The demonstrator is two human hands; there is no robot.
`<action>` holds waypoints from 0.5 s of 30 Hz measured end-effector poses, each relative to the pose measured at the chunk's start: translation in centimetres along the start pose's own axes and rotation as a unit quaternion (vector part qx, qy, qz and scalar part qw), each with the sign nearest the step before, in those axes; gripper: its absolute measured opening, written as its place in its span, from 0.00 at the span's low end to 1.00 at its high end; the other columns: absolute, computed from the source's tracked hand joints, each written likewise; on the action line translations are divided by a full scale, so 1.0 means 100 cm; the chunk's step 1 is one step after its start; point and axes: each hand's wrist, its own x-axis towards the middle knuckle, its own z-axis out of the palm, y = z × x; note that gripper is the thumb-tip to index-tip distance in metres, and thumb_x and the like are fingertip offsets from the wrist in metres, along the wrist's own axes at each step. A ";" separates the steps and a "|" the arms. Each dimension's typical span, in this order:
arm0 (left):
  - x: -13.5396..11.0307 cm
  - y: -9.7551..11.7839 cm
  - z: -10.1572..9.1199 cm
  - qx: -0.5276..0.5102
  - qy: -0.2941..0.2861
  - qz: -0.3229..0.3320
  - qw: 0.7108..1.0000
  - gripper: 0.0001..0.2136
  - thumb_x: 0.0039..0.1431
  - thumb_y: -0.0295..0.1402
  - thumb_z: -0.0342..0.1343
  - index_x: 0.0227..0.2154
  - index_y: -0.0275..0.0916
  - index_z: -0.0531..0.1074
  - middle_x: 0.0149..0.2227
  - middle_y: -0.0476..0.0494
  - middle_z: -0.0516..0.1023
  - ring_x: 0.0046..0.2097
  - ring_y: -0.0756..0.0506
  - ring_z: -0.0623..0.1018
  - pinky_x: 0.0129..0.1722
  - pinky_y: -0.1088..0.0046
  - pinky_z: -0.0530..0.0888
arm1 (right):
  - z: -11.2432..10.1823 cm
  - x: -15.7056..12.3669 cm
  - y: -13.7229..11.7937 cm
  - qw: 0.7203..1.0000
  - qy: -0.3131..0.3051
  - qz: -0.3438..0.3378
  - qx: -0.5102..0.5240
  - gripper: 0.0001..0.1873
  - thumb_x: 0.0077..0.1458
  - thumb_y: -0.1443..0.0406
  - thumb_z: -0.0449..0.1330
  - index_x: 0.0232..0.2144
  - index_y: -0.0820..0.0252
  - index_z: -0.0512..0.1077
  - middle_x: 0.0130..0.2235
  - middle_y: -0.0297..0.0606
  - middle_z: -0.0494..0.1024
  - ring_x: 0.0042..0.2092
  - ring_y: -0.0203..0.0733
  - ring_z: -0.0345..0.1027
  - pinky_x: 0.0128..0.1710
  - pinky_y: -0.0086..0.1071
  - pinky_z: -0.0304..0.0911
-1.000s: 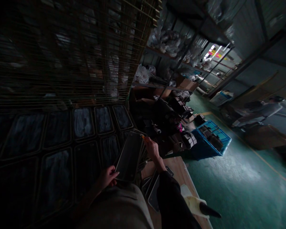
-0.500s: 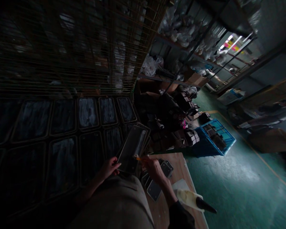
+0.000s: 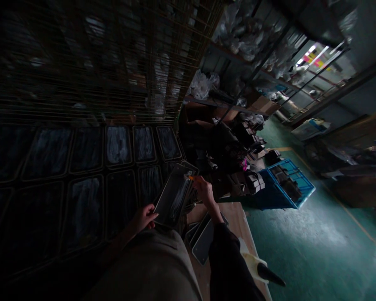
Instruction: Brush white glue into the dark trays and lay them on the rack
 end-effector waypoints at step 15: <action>-0.004 0.000 -0.002 -0.031 -0.004 -0.014 0.999 0.12 0.49 0.40 0.57 0.29 0.40 0.62 0.21 0.56 0.71 0.17 0.51 0.73 0.13 0.81 0.63 | 0.015 -0.074 -0.053 0.954 -0.283 0.030 0.096 0.18 0.64 0.56 0.49 0.44 0.61 0.72 0.31 0.39 0.79 0.30 0.39 0.74 0.29 0.28 0.67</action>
